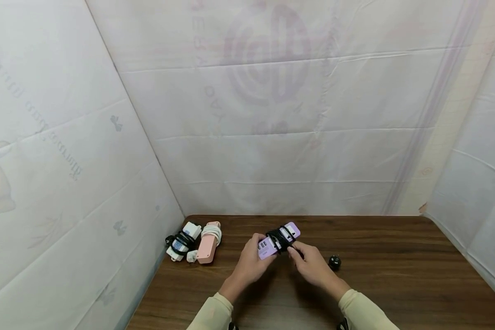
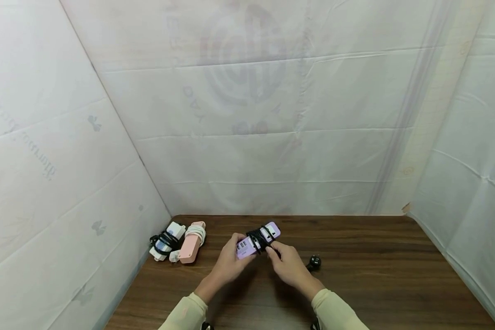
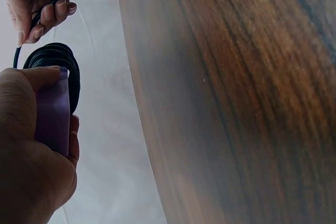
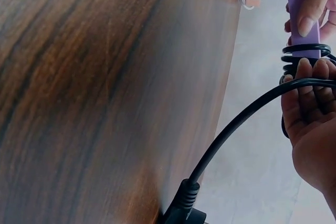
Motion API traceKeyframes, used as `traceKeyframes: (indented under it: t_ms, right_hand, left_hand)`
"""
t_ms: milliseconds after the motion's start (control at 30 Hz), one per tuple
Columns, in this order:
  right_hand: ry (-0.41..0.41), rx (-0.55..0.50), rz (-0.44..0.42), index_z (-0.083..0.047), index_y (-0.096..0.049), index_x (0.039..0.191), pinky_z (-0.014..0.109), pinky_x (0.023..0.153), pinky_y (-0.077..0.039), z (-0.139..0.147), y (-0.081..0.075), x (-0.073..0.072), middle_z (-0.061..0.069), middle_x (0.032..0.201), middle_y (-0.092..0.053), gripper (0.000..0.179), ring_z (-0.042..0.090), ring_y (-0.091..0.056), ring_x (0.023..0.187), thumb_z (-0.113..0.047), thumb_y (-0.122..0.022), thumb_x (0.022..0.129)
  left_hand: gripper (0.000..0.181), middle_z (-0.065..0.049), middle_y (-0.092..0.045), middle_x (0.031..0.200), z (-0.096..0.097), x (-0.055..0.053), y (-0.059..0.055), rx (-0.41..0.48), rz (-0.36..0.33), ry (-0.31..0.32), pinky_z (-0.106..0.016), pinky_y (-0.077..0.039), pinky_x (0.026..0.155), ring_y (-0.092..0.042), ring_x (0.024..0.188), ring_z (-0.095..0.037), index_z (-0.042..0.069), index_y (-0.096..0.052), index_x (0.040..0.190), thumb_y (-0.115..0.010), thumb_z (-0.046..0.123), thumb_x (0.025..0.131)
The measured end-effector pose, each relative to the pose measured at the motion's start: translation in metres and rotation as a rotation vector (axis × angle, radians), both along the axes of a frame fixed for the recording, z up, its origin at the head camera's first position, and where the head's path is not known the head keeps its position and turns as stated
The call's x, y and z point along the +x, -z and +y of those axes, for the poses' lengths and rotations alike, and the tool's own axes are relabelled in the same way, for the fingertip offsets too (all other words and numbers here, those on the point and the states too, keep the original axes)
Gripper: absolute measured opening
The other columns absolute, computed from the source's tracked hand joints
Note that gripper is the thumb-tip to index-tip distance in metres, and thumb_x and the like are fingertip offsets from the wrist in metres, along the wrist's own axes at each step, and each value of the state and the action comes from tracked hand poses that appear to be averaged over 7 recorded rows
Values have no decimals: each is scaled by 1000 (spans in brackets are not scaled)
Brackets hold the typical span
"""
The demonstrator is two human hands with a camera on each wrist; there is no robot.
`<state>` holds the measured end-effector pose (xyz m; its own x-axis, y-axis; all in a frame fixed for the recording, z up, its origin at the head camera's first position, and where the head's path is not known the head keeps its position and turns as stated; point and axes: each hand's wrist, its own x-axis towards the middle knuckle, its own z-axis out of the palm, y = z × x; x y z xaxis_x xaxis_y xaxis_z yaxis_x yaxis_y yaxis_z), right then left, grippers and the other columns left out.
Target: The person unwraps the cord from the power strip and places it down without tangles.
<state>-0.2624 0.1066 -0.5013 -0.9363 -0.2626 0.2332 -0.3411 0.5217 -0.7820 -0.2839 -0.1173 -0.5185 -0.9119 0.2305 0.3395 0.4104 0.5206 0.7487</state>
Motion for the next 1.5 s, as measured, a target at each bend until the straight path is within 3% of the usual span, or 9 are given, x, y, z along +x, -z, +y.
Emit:
traceKeyframes:
  t_ms: [267,600,867,1067,1300,1500]
  right_hand:
    - [35,11,26,-13,-63,86,23,58,-45,0,-1,-2,-8,71,-57,30,2,-51,62,-26,-57,112]
    - [105,40,131,-18,-59,78,22,58,-40,1,-9,-7,-12,67,-47,31,1,-44,60,-20,-61,109]
    - [145,23,103,-13,-61,81,23,56,-39,4,-16,-10,-10,67,-47,30,3,-43,59,-22,-61,109]
    - [139,26,56,-16,-51,78,24,57,-37,10,-20,-11,-5,65,-45,38,4,-37,54,-31,-56,112]
    - [198,23,53,-16,-53,77,25,57,-37,19,-27,-16,-5,65,-45,38,5,-39,56,-32,-57,111]
    - [235,0,36,-11,-52,78,25,58,-37,31,-29,-20,-5,65,-43,42,6,-39,57,-35,-55,112]
  left_hand:
    - [52,-7,-70,117,-1,1,2,6,-15,0,-28,-53,84,-63,98,-14,11,-56,130,-87,21,89]
    - [52,-4,-70,113,-3,1,0,6,-14,14,-27,-50,83,-61,95,-12,13,-58,128,-88,20,87]
    - [52,0,-68,113,-4,3,1,-16,-61,7,-29,-48,84,-59,99,-13,18,-58,128,-88,23,87]
    - [50,1,-69,112,-6,5,1,-11,-46,35,-29,-48,84,-60,98,-12,18,-60,127,-88,24,86]
    - [50,1,-68,114,-6,8,-4,-21,-49,84,-28,-48,83,-59,99,-11,20,-59,127,-88,25,87]
    - [51,0,-69,112,-5,7,-9,6,-36,92,-26,-49,82,-60,96,-10,19,-59,127,-88,22,86]
